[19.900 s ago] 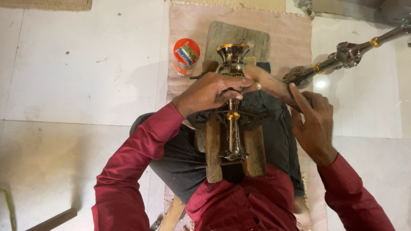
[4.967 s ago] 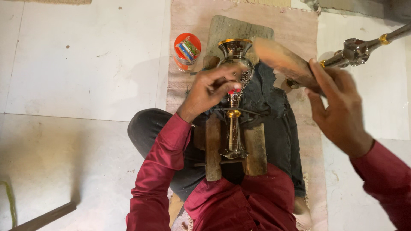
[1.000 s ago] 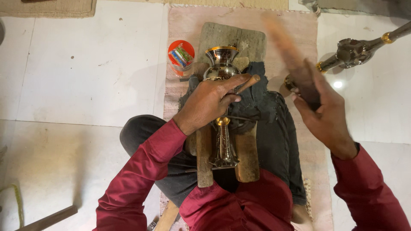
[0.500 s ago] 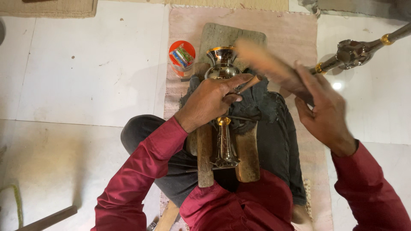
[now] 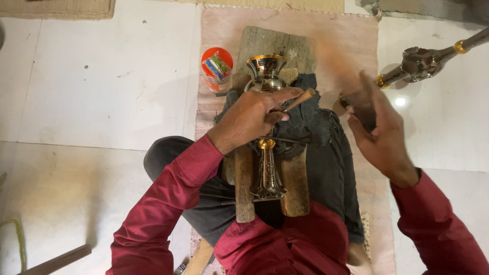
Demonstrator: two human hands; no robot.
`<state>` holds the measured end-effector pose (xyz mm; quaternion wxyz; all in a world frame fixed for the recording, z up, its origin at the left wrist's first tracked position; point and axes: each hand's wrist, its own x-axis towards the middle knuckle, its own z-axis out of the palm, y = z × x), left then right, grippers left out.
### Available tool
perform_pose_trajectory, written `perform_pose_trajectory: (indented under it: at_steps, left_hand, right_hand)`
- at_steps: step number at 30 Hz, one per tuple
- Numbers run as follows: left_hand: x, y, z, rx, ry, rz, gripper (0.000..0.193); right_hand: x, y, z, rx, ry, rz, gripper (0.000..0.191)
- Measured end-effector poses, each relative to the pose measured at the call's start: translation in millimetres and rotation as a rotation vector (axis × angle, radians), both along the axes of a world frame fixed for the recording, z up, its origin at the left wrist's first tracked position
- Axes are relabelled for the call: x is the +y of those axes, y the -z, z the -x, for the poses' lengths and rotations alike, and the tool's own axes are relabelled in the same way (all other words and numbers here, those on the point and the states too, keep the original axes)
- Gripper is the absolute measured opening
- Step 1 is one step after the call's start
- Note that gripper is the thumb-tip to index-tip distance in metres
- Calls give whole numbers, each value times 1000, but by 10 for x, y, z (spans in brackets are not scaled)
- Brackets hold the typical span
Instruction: The person sits on the floor with an ornate metal vase held against a wooden support on their lap. They hold a small punch against the vase surface and repeatedly strike it with a wooden mallet, repositioning the punch to work along the engraved pattern, occasionally rotating the vase.
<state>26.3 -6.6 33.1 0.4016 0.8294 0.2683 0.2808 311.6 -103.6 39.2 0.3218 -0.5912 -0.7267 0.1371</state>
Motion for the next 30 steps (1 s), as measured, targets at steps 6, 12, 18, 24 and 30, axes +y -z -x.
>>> perform_pose_trajectory:
  at_steps: [6, 12, 18, 24, 30]
  left_hand:
    - [47, -2, -5, 10, 24, 25, 57]
    - [80, -5, -1, 49, 33, 4, 56]
    - [90, -44, 11, 36, 57, -16, 56]
    - [118, -59, 8, 153, 62, 31, 58]
    - [144, -2, 10, 6, 113, -27, 58]
  right_hand:
    - [27, 119, -26, 31, -9, 13, 70]
    - [0, 59, 37, -30, -23, -46, 82]
    - [-25, 35, 40, -34, -36, -55, 71]
    - [-23, 161, -18, -67, -12, -81, 66]
    - [-39, 203, -8, -111, 7, -129, 72]
